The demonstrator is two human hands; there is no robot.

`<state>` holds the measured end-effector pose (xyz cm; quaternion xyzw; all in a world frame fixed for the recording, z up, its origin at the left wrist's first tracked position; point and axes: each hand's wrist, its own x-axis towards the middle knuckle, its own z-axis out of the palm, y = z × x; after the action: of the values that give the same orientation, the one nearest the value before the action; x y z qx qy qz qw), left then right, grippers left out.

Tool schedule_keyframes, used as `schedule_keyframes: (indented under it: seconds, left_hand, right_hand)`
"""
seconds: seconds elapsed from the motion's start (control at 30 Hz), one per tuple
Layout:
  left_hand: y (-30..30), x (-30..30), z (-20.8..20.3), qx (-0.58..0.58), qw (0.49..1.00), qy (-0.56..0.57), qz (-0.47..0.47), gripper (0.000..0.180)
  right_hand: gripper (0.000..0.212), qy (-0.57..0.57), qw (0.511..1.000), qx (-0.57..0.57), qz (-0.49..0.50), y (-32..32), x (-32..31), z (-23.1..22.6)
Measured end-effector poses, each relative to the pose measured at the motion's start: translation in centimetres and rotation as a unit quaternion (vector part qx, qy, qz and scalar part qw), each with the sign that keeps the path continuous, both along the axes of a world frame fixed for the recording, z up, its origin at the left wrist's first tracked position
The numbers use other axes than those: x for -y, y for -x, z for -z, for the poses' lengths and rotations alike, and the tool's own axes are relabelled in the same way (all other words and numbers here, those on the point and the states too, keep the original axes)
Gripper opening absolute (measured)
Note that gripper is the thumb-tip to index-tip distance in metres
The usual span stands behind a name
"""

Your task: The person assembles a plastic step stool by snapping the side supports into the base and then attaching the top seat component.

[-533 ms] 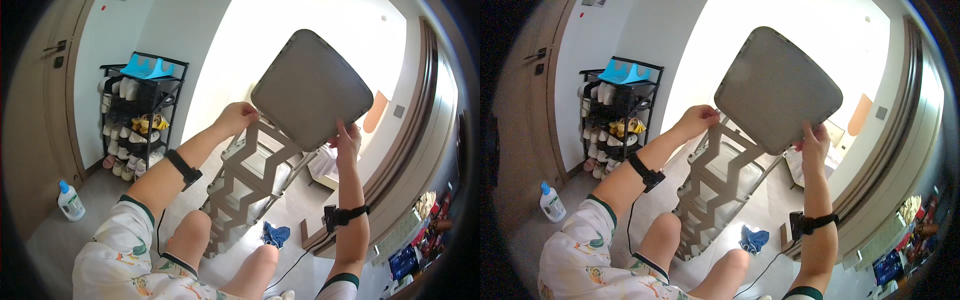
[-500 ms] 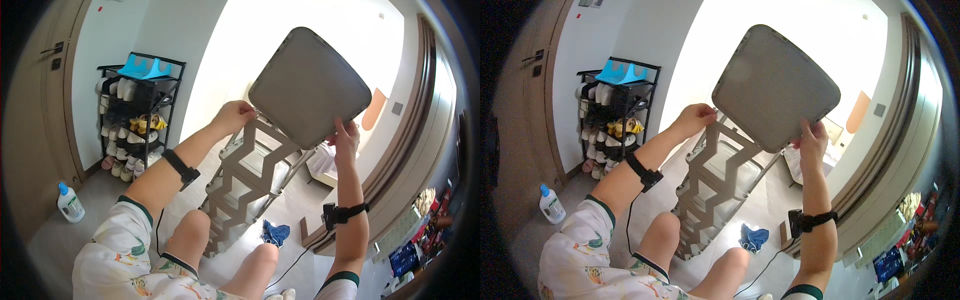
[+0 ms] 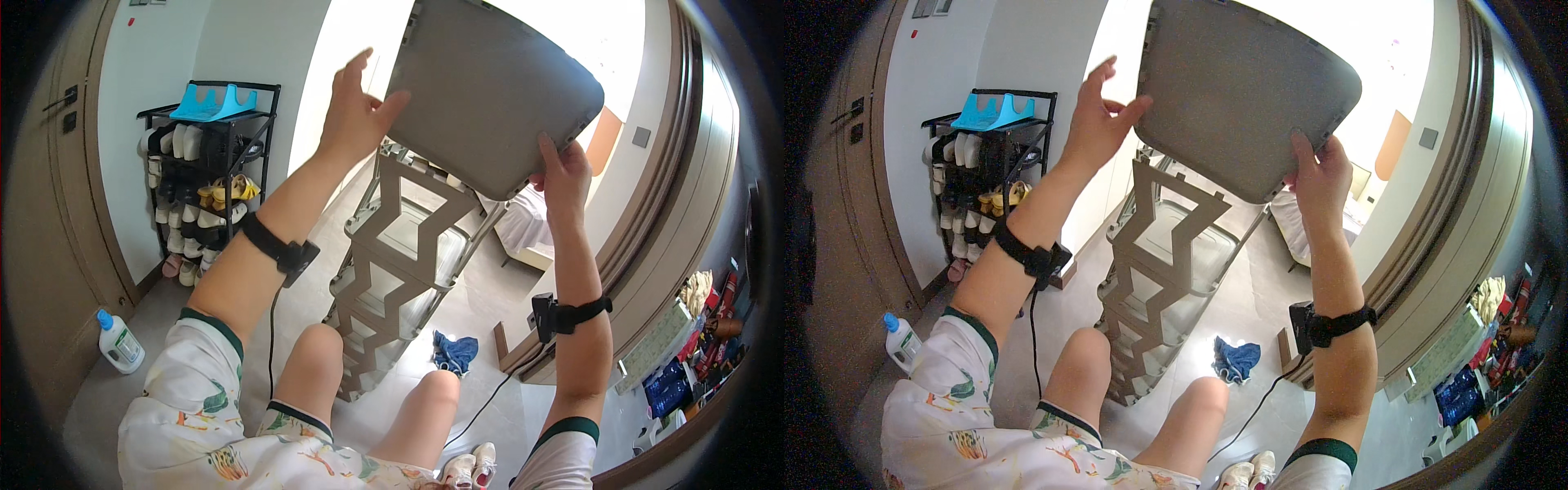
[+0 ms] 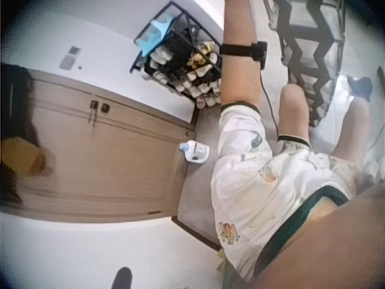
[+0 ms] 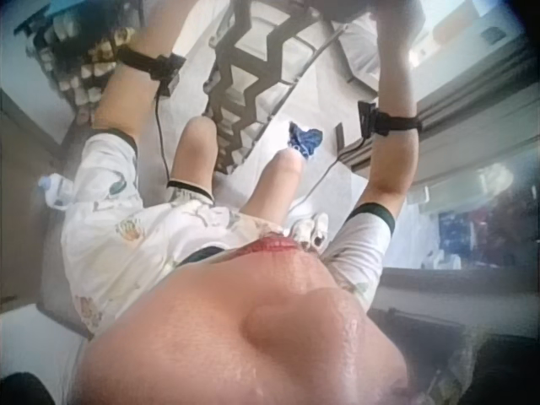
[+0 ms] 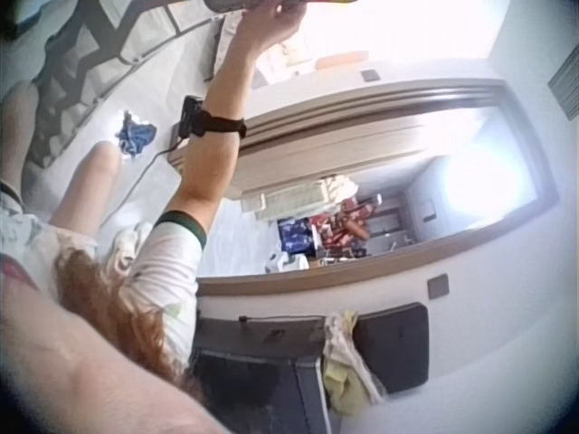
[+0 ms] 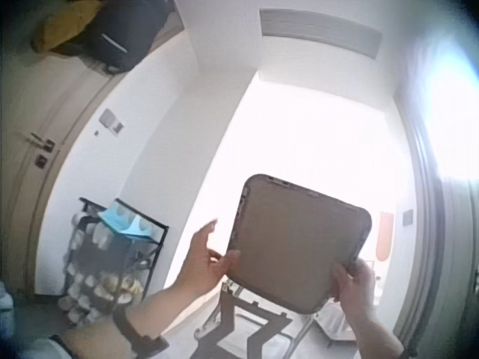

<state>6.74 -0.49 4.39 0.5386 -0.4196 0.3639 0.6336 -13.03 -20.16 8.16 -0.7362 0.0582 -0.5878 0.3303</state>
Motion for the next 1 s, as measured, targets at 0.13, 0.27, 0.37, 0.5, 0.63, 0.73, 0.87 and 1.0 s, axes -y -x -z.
schedule_keyframes:
  seconds: [0.13,0.27,0.37,0.5,0.63,0.73,0.87,1.0]
  left_hand:
    - [0.0,-0.5,-0.4,0.000,0.999,0.012,0.043,0.082]
    - [-1.7,0.3,0.0,-0.050,0.989,0.048,0.132,0.061]
    - [-3.1,-0.5,0.5,-0.170,0.968,0.032,0.180,0.053]
    - [-4.7,-0.6,1.8,-0.254,0.936,0.084,0.227,0.051]
    - [-4.3,-0.8,2.2,-0.324,0.897,0.125,0.273,0.047]
    - [-4.9,-0.3,3.4,-0.310,0.883,0.168,0.311,0.045]
    - [-4.2,-0.2,3.7,-0.326,0.883,0.167,0.294,0.046]
    - [-4.1,0.8,4.5,-0.354,0.869,0.130,0.321,0.050]
  right_hand:
    - [0.025,0.049,0.999,0.009,-0.016,-0.3,-0.9,-0.3]
    - [0.027,0.130,0.992,0.010,0.006,-0.3,-2.2,-1.2]
    - [0.035,0.166,0.986,0.018,0.001,-0.4,-4.7,-1.8]
    - [0.058,0.245,0.967,0.045,0.061,0.1,-6.1,-1.6]
    - [0.073,0.186,0.975,-0.031,0.113,-0.1,-4.1,-0.4]
    - [0.072,0.063,0.995,-0.074,-0.026,-1.5,-3.1,0.9]
    - [0.046,0.002,0.989,-0.092,-0.117,-3.3,-3.0,1.6]
    - [0.027,-0.035,0.982,-0.045,-0.180,-4.5,-2.7,1.5]
